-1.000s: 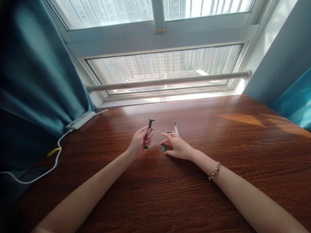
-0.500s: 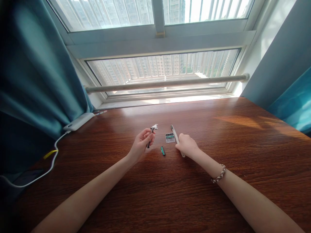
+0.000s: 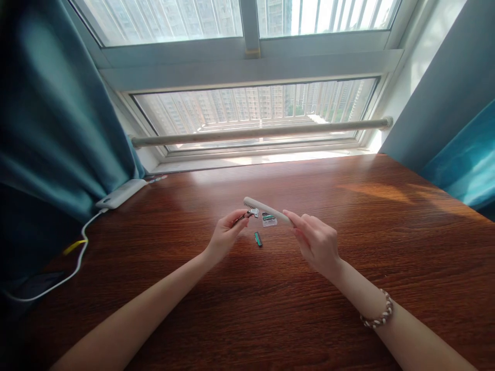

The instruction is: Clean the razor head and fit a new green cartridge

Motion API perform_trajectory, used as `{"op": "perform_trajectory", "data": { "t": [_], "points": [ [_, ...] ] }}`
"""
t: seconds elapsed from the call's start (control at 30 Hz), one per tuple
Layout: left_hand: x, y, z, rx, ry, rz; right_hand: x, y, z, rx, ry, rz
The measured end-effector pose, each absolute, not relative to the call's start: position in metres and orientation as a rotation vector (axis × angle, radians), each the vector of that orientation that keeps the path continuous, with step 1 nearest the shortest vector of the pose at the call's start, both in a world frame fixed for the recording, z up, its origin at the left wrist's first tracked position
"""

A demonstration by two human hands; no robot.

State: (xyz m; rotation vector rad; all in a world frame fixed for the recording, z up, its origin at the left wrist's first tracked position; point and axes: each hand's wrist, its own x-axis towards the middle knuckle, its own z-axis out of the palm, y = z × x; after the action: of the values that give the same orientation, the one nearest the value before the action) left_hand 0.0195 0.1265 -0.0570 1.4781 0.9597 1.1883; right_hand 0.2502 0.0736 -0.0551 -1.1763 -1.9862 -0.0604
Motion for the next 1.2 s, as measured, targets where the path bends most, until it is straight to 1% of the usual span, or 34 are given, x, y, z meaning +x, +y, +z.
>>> {"op": "perform_trajectory", "data": {
  "t": [0.2,0.4,0.53,0.73,0.93,1.0,1.1,1.2],
  "points": [
    [0.017,0.130,-0.058,1.446,0.957,1.246,0.265,0.084,-0.057,-0.986,-2.126,0.104],
    [0.016,0.130,-0.058,1.446,0.970,1.226,0.272,0.087,-0.061,-1.106,-2.008,-0.022],
    [0.018,0.130,-0.059,1.419,0.964,1.204,0.273,0.088,-0.060,-1.030,-2.077,0.006],
    [0.019,0.130,-0.060,1.440,0.945,1.189,0.272,0.087,-0.059,-0.994,-2.042,0.018],
    [0.019,0.130,-0.058,1.423,0.943,1.163,0.270,0.086,-0.062,-1.023,-2.011,0.047],
    [0.019,0.130,-0.056,1.392,0.927,1.135,0.268,0.087,-0.064,-1.074,-2.008,0.044],
    [0.019,0.128,-0.054,1.259,0.876,1.032,0.262,0.086,-0.065,-1.214,-1.859,0.031],
    [0.020,0.124,-0.050,1.073,0.789,0.878,0.254,0.083,-0.065,-1.197,-1.744,0.194]
  ]
}}
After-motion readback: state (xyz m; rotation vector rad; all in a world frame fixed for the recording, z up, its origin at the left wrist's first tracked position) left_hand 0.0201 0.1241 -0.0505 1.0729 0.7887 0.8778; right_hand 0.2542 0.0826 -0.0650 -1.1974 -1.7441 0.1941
